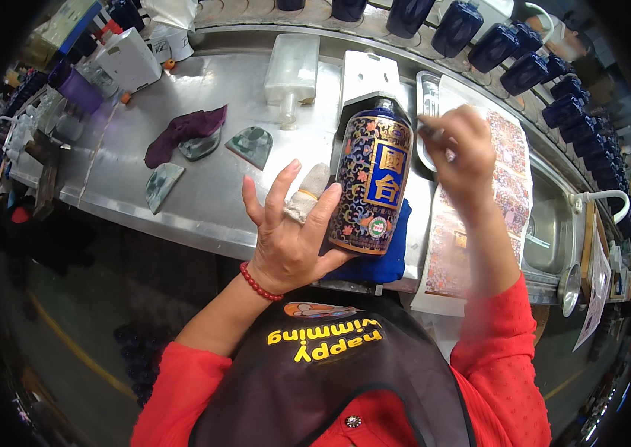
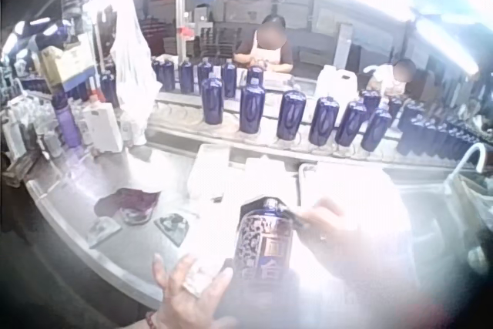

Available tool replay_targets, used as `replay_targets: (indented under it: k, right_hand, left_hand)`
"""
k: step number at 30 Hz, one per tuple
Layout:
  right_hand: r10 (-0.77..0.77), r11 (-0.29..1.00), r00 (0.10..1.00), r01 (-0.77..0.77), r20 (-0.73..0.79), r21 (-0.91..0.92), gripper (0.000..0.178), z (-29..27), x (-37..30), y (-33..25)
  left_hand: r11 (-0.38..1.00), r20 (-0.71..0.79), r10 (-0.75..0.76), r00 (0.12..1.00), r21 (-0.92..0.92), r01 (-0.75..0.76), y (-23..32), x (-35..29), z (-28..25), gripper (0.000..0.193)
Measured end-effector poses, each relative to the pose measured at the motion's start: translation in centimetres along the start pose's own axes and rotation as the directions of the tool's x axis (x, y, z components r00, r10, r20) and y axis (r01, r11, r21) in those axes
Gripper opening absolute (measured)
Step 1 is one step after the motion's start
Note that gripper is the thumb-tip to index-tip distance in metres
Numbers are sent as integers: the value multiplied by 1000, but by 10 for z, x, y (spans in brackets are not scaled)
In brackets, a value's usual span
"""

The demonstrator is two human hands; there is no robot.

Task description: The person applies a decorative sticker to a dark blue bottle, smooths it with a squeegee, and trims the edges. They then retrieve another bottle, prepare a new sticker, and apply it to the second bottle, smoothing and trimming as before.

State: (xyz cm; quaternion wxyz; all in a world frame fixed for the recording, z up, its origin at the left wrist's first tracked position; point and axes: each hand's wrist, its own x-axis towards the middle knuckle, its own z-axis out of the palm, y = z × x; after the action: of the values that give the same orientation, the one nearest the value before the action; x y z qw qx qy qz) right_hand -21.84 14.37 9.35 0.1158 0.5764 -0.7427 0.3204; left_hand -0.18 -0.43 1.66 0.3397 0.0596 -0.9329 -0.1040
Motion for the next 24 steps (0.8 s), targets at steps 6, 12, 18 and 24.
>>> replay_targets:
  k: [6, 12, 18, 24]
  right_hand:
    - [19, 789, 882, -302, 470, 535, 19, -11, 15, -26]
    - [-347, 938, 892, 336, 289, 89, 27, -3, 10, -49]
    - [-191, 893, 976, 128, -106, -432, 19, 0, 36, -17]
    - [-130, 926, 884, -53, 449, 374, 23, -3, 24, -28]
  left_hand:
    - [981, 129, -112, 985, -143, 130, 1, -6, 9, 90]
    - [986, 105, -100, 989, -121, 113, -2, -7, 11, 81]
    - [991, 115, -84, 990, -93, 94, 1, -6, 6, 77]
    - [975, 221, -140, 965, -139, 174, -3, -6, 12, 82]
